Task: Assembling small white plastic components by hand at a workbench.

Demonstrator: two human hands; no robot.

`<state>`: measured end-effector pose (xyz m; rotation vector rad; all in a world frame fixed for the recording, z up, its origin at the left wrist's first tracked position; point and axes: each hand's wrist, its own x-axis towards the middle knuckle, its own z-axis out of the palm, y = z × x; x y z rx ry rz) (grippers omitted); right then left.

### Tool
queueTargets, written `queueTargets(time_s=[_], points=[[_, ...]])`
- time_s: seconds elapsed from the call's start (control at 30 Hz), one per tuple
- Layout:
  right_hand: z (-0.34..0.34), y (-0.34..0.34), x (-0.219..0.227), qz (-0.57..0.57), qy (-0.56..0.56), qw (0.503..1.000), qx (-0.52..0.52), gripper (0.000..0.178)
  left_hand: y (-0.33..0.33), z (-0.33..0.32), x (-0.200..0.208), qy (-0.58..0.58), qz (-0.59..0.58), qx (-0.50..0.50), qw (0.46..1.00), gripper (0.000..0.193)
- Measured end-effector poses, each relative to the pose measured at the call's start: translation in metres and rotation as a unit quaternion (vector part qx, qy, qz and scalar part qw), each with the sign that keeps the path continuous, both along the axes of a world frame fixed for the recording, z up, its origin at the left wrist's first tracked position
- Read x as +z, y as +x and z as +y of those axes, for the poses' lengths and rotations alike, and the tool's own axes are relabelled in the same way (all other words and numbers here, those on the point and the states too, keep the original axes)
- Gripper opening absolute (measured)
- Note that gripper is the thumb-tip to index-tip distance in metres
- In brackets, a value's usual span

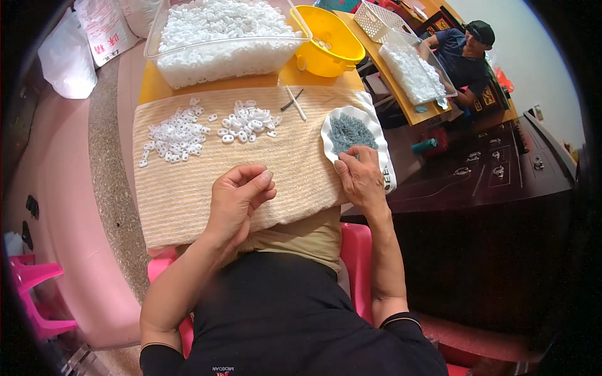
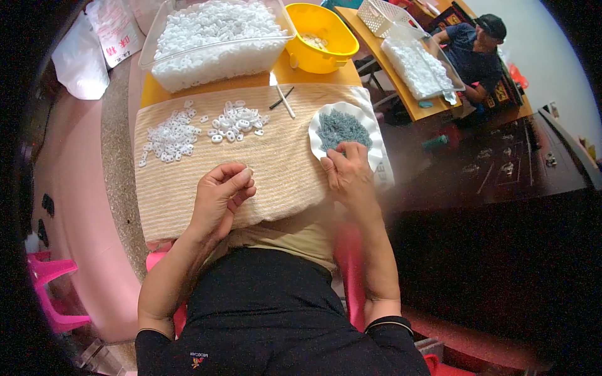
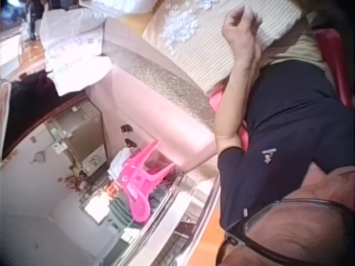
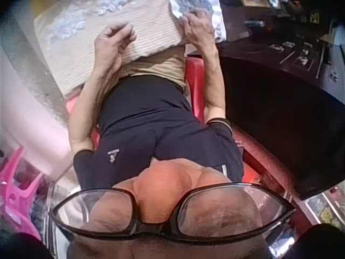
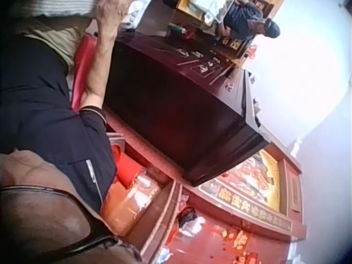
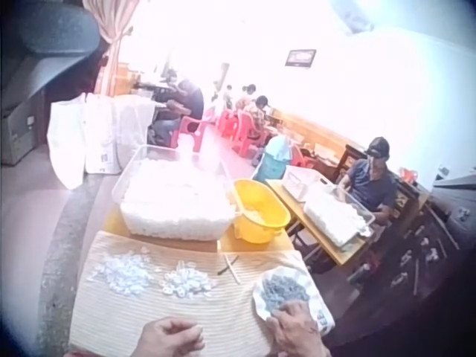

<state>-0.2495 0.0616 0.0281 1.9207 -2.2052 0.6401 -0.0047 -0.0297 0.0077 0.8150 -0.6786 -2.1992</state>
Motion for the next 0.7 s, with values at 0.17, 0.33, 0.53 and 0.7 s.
queueTargets(time_s=[0.17, 0.33, 0.53, 0.7], points=[[0.004, 0.003, -0.002, -0.013, -0.012, 1.0, -0.004, 0.015, -0.001, 0.001, 0.002, 0.001, 0.001, -0.004, 1.0, 0.011], [0.008, 0.008, -0.006, -0.017, -0.038, 0.999, -0.003, 0.015, -0.001, 0.003, 0.003, 0.005, -0.003, -0.007, 1.0, 0.013], [0.01, 0.01, -0.019, -0.024, -0.079, 0.997, -0.006, 0.011, -0.001, 0.004, 0.002, 0.008, -0.003, -0.012, 1.0, 0.015], [0.01, 0.014, -0.019, 0.052, -0.112, 0.992, 0.021, 0.01, -0.001, 0.004, 0.0, 0.005, -0.002, -0.019, 1.0, 0.015]])
